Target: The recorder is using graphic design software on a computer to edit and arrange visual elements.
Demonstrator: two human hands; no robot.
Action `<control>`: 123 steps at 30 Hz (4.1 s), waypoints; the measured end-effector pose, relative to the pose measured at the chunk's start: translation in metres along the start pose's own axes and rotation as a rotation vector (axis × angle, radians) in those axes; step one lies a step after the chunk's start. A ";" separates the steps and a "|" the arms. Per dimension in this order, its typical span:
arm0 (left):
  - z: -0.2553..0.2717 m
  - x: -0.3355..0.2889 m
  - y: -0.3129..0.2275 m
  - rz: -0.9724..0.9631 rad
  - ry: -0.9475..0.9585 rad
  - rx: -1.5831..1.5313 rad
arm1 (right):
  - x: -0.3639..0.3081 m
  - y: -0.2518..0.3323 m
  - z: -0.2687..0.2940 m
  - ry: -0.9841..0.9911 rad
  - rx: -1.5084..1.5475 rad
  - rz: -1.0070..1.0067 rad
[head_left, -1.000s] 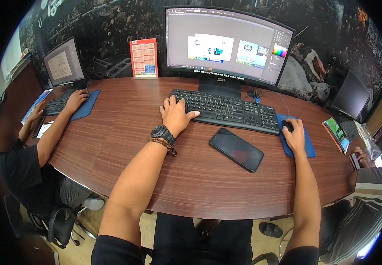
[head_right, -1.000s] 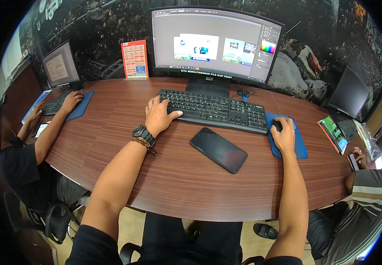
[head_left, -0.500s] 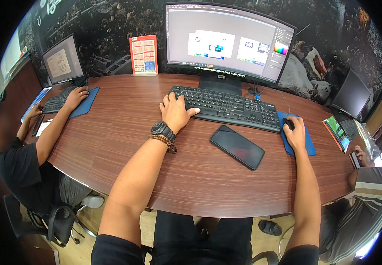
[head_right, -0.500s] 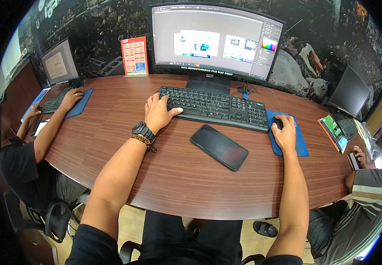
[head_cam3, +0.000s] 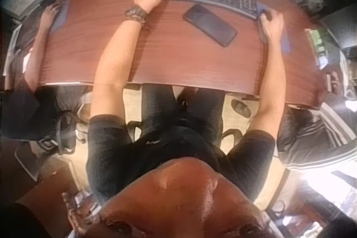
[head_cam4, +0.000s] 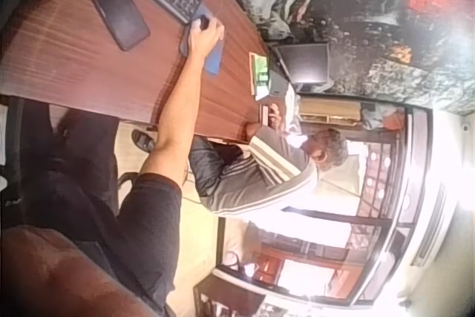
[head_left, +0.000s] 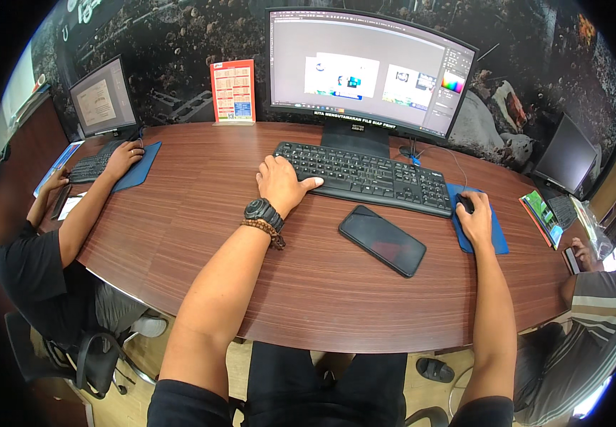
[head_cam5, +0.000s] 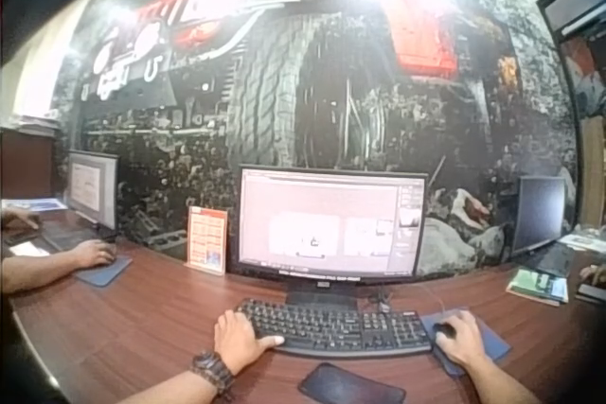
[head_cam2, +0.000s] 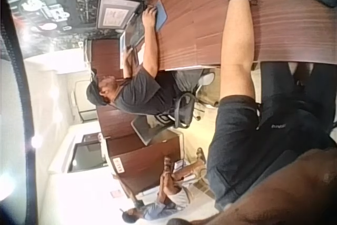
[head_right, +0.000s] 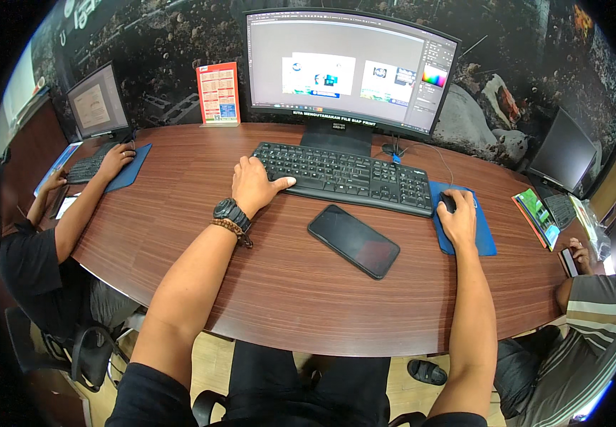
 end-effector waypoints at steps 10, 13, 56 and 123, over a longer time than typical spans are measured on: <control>0.002 -0.002 -0.002 -0.011 -0.015 -0.004 | 0.000 -0.001 0.000 0.005 -0.027 0.001; 0.002 -0.002 -0.002 -0.007 -0.007 0.000 | 0.000 0.001 0.000 0.003 -0.021 -0.003; 0.000 -0.001 0.001 -0.014 0.002 -0.005 | 0.001 0.001 0.000 -0.014 -0.011 -0.001; -0.005 -0.014 -0.016 -0.147 0.057 -0.103 | 0.000 0.002 0.000 0.021 0.036 0.038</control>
Point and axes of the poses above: each hand's wrist, its own x-axis towards the middle knuckle, its own z-axis out of the back of the hand, y = z × x, the point moved 5 cm from there along x, towards the middle knuckle, and after that the axes turned 11 degrees about z, right-handed, at the moved point
